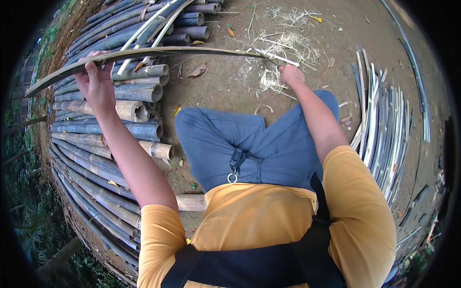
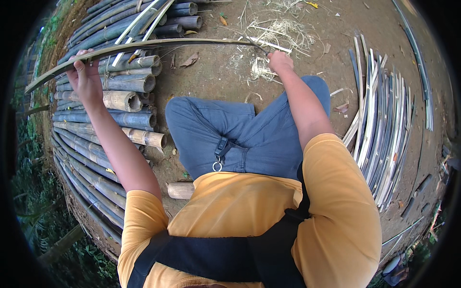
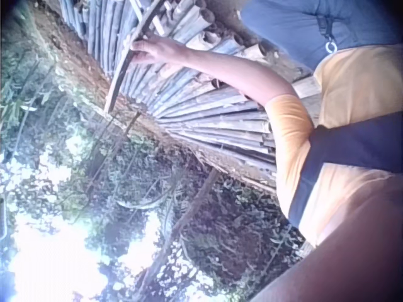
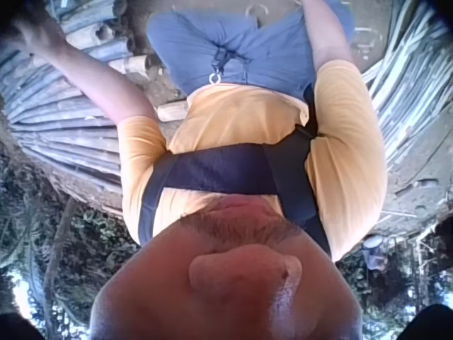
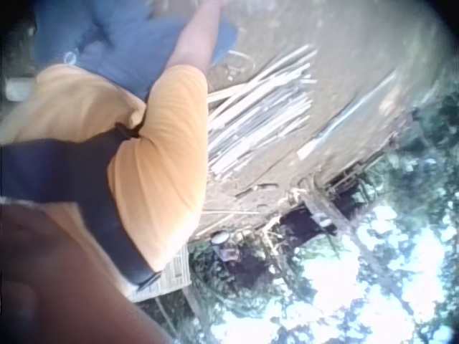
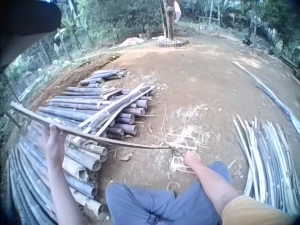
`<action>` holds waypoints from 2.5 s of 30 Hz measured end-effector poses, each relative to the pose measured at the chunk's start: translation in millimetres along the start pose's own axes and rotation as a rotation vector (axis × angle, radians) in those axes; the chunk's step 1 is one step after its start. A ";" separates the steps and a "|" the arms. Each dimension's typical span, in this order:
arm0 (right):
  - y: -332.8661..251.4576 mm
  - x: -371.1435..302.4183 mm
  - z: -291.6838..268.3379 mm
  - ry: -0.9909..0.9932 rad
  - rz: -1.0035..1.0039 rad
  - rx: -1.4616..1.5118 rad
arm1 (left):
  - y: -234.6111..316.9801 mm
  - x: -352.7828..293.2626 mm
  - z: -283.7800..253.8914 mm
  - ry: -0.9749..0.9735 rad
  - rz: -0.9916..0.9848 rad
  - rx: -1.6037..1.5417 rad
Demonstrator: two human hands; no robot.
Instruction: The person uses a blade to shave and smooth the outer surface of long bamboo strips while sitting on the ground next to a pile of bamboo poles.
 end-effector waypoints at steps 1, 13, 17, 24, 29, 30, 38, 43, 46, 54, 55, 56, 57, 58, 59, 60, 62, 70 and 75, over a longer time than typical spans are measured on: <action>-0.7 -0.5 -3.0 0.004 0.006 0.009 | -0.4 1.5 -2.1 0.035 0.008 0.019; -4.0 -20.7 12.3 -0.056 0.008 0.118 | 4.6 -12.7 20.1 0.673 0.090 0.161; -20.2 -34.9 17.4 -0.054 -0.030 0.115 | 34.6 -3.0 17.0 0.766 0.178 0.284; -38.1 -42.0 46.7 -0.113 -0.086 0.141 | 47.5 5.2 5.1 0.677 0.230 0.373; -48.6 -70.6 43.4 -0.123 -0.105 0.212 | 43.4 3.4 3.2 0.732 0.213 0.442; -57.0 -83.7 39.6 -0.122 -0.133 0.206 | 42.3 4.3 2.1 0.713 0.214 0.435; -33.0 -55.6 57.5 -0.125 -0.050 0.245 | 31.8 16.9 -1.2 0.470 0.140 0.190; -47.8 -76.6 53.3 -0.116 -0.054 0.295 | 30.9 22.8 -7.2 0.208 0.136 0.087; -46.5 -79.2 50.6 -0.091 -0.083 0.294 | 28.1 27.6 -9.4 0.189 0.117 0.092; -38.0 -60.6 59.8 -0.040 -0.056 0.225 | 25.8 23.8 1.5 0.181 0.129 0.094; -46.5 -69.9 57.9 -0.030 -0.111 0.213 | 40.0 21.7 -2.7 0.190 0.141 0.137; -33.7 -43.4 63.7 -0.082 -0.037 0.226 | 31.8 28.8 9.2 0.176 0.145 0.124; -20.1 -32.6 79.0 -0.058 0.009 0.244 | 25.5 33.7 21.7 0.162 0.149 0.112; -23.2 -34.5 83.0 -0.041 0.026 0.256 | 26.6 28.9 22.3 0.165 0.107 0.120; -24.9 -34.3 84.7 -0.025 0.044 0.268 | 28.1 32.5 24.7 0.159 0.127 0.144; -25.6 -32.0 86.4 -0.041 0.089 0.303 | 29.6 37.4 27.2 0.153 0.146 0.166; -23.9 -35.5 86.8 -0.055 0.078 0.326 | 33.1 38.4 9.6 0.131 0.111 0.137; -14.1 -24.5 90.3 -0.091 0.122 0.327 | 29.8 22.2 20.9 0.331 0.115 0.303; -22.1 -33.0 81.7 -0.076 0.073 0.344 | 33.8 19.6 10.0 0.438 0.148 0.272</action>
Point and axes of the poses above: each hand's wrist, its own x-axis towards the middle knuckle, its own z-axis out of the palm, y = z × x, the point moved 6 cm from there along x, towards the middle knuckle, and after that the axes turned 14 degrees about z, right-handed, at the moved point
